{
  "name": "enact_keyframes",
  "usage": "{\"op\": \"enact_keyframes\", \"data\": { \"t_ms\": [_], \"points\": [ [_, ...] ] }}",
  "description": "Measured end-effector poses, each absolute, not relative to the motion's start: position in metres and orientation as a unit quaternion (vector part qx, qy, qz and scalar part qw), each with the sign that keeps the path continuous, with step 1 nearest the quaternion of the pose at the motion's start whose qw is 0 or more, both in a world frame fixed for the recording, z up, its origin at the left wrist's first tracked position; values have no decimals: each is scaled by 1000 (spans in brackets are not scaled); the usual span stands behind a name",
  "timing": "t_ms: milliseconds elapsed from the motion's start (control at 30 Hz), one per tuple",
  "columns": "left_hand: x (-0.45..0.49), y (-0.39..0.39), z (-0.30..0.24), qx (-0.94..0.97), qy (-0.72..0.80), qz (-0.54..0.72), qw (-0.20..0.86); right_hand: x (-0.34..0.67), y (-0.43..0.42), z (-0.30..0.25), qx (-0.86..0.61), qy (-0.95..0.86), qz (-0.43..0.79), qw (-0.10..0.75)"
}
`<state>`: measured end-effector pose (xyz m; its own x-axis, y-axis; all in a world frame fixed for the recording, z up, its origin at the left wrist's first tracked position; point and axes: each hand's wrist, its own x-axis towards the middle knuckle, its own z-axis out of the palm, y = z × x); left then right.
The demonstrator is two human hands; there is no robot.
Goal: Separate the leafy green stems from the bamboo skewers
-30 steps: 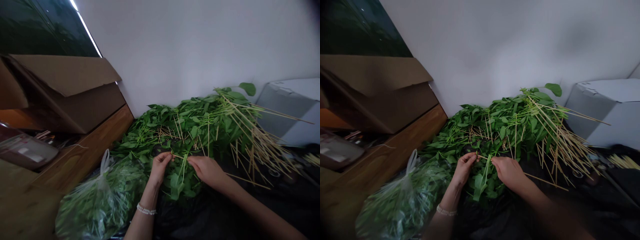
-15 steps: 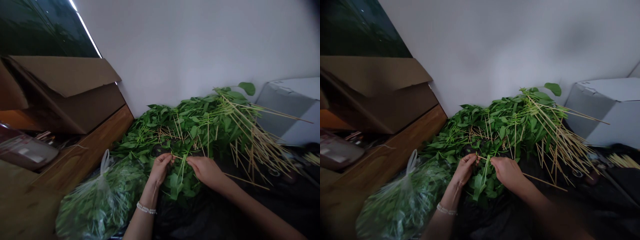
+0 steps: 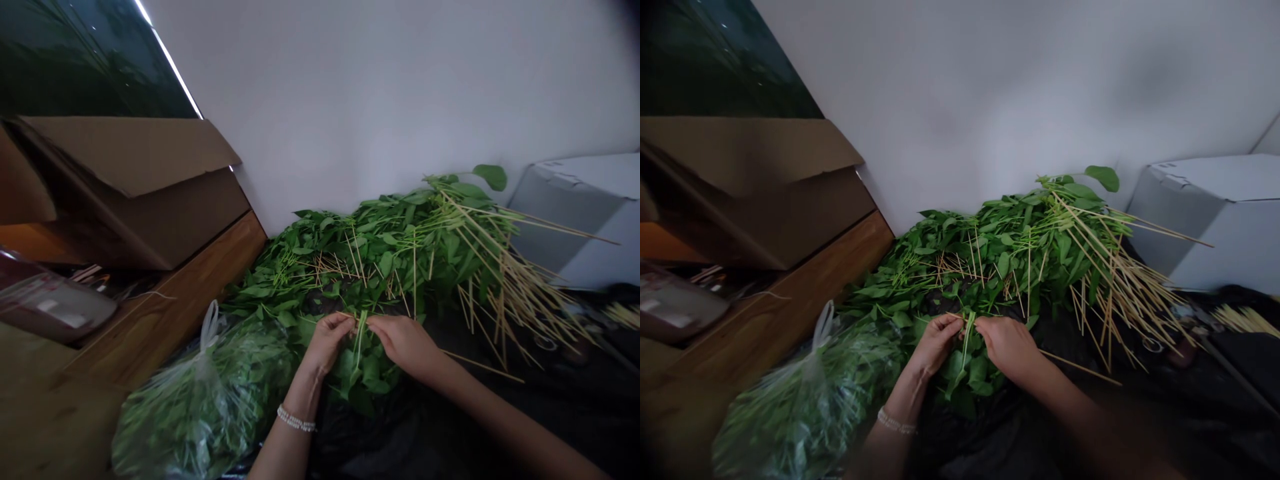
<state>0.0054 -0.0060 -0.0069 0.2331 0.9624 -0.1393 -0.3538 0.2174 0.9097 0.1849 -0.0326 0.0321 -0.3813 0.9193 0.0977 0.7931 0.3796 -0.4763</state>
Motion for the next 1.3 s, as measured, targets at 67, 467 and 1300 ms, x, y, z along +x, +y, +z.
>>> {"op": "enact_keyframes", "data": {
  "t_ms": [67,467,1300],
  "points": [
    [5,-6,-6,397,386,488,675,186,-31,31,-523,-813,179,180],
    [-34,17,-5,452,531,576,427,226,-15,45,-511,-777,221,293],
    [-21,12,-6,457,478,567,491,220,-18,45,-516,-778,230,275]
  ]
}}
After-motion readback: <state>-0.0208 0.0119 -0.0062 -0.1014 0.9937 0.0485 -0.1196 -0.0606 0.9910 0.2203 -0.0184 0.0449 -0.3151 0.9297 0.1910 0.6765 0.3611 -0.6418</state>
